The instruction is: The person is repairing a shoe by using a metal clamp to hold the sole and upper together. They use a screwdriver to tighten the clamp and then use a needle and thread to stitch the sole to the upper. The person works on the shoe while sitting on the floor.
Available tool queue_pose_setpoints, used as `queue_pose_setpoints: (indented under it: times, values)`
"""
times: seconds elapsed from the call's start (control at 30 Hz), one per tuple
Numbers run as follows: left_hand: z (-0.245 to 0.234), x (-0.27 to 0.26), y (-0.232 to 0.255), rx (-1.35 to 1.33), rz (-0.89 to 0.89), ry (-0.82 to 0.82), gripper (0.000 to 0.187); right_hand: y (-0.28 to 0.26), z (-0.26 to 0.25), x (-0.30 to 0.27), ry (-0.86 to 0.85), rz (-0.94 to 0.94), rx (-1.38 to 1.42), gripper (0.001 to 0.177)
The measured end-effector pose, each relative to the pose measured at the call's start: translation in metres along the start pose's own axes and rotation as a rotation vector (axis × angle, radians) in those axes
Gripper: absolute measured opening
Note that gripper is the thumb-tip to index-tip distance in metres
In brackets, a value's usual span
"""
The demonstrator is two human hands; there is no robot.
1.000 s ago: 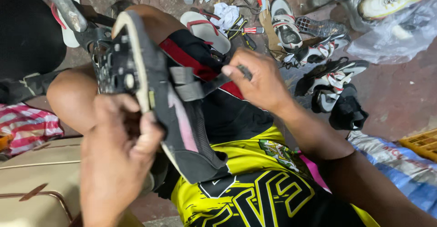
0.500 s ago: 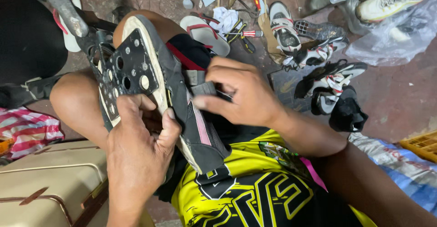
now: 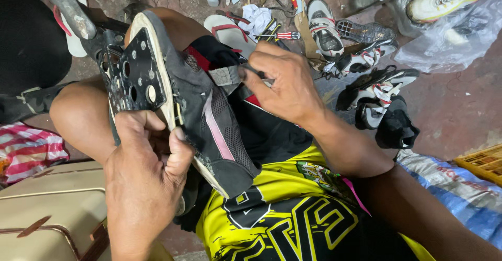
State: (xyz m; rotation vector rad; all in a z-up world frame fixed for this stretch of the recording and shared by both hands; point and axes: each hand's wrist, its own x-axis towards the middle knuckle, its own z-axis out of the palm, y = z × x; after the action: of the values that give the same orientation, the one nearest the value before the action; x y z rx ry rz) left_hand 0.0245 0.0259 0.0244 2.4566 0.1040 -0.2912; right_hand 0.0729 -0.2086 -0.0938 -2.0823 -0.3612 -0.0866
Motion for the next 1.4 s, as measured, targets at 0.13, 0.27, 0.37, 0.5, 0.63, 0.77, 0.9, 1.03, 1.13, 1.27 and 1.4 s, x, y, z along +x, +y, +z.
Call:
queue_pose_setpoints:
  times: [0.13, 0.27, 0.37, 0.5, 0.63, 0.77, 0.9, 1.03, 1.13, 1.27, 1.4]
  values:
    - [-0.008, -0.002, -0.004, 0.022, -0.011, 0.037, 0.032, 0.009, 0.000, 0.008, -0.009, 0.045, -0.049, 0.033]
    - [-0.008, -0.003, -0.011, 0.030, 0.038, 0.073, 0.031, 0.004, -0.007, 0.003, -0.009, 0.048, 0.074, 0.023]
    - [-0.006, 0.001, -0.013, 0.047, 0.094, 0.073, 0.030, -0.006, -0.024, -0.018, 0.017, 0.151, 0.017, 0.022]
    - [0.002, -0.004, -0.007, -0.029, 0.029, 0.069, 0.031, -0.001, -0.022, -0.052, -0.587, 0.344, 0.542, 0.016]
    - [0.015, 0.005, 0.000, -0.072, 0.080, 0.064, 0.031, 0.018, 0.010, -0.059, -0.675, 0.757, 1.169, 0.037]
    - [0.022, 0.006, -0.003, -0.042, 0.113, 0.067, 0.033, 0.022, 0.015, -0.071, -0.579, 0.812, 1.528, 0.039]
    - [0.030, 0.011, -0.003, -0.108, 0.049, 0.048, 0.034, 0.027, 0.004, -0.064, -0.601, 0.768, 1.592, 0.051]
    - [0.039, 0.009, -0.001, -0.091, 0.090, 0.087, 0.037, 0.032, 0.004, -0.061, -0.693, 0.786, 1.671, 0.062]
    - [0.044, 0.013, 0.001, -0.114, 0.031, 0.075, 0.039, 0.039, 0.001, -0.051, -0.581, 0.868, 1.527, 0.060]
    - [0.055, 0.013, 0.002, -0.125, 0.007, 0.092, 0.046, 0.037, -0.007, -0.049, -0.539, 0.916, 1.444, 0.054]
    - [0.062, 0.012, 0.000, -0.132, 0.041, 0.176, 0.048, 0.035, -0.024, -0.044, -0.402, 0.790, 0.923, 0.035]
